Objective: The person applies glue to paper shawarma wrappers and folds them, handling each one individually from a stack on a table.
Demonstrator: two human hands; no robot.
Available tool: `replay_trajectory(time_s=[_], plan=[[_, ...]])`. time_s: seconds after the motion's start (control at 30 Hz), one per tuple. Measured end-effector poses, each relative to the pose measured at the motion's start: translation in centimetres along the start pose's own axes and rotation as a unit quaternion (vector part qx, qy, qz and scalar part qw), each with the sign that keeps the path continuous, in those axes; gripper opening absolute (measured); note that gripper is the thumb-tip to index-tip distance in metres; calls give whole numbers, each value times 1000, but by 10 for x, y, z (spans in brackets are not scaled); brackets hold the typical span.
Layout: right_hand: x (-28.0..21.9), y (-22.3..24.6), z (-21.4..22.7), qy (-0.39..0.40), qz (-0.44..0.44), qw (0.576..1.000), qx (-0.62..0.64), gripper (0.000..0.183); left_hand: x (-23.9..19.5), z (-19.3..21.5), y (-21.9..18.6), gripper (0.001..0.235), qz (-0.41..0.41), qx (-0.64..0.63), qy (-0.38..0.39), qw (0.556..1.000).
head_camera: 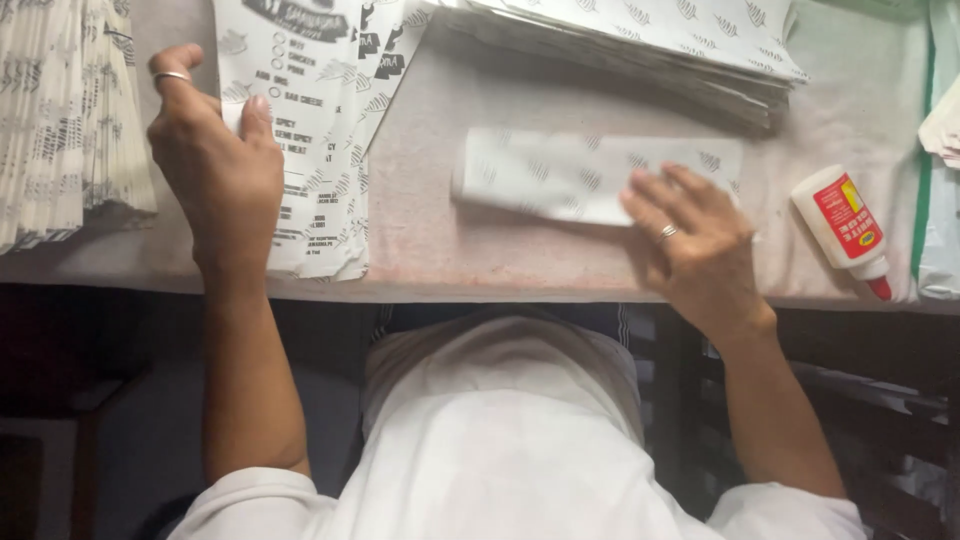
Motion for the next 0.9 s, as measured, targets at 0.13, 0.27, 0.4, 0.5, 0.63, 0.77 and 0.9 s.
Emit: replay_trajectory(time_s=[0.13, 0.27, 0.4, 0.5, 0.63, 0.77, 0.9], plan=[[-33, -39, 17, 61, -45, 997, 32, 48, -3, -26, 4, 59, 9, 239, 60, 969], [-86, -135, 60, -18, -240, 969, -48, 34, -8, -27, -88, 23, -204, 43, 19, 978], [-122, -198, 52, 122, -427, 896, 8, 67, -40, -72, -153, 23, -355, -231, 195, 885], [-125, -189, 63, 105, -447, 888, 11, 46, -44, -85, -167, 30, -367, -235, 203, 877], [-181, -222, 56, -41, -495, 853, 159, 35, -39, -76, -174, 3, -400, -193, 169, 880], [-203, -204, 46, -232, -563, 686, 397, 38, -38, -84, -170, 8, -396, -186, 190, 879], [-214, -179, 11, -378, -405, 591, 587, 64, -32, -101, -157, 29, -362, -208, 205, 885]])
Point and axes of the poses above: each hand's wrist, its own x-axis towards the middle knuckle, its own z-axis out of the back of the hand, y = z × x, the point moved 6 cm from there along x, towards the middle knuckle, and after that the axes turned 10 degrees about -z, right-handed, at the moved point
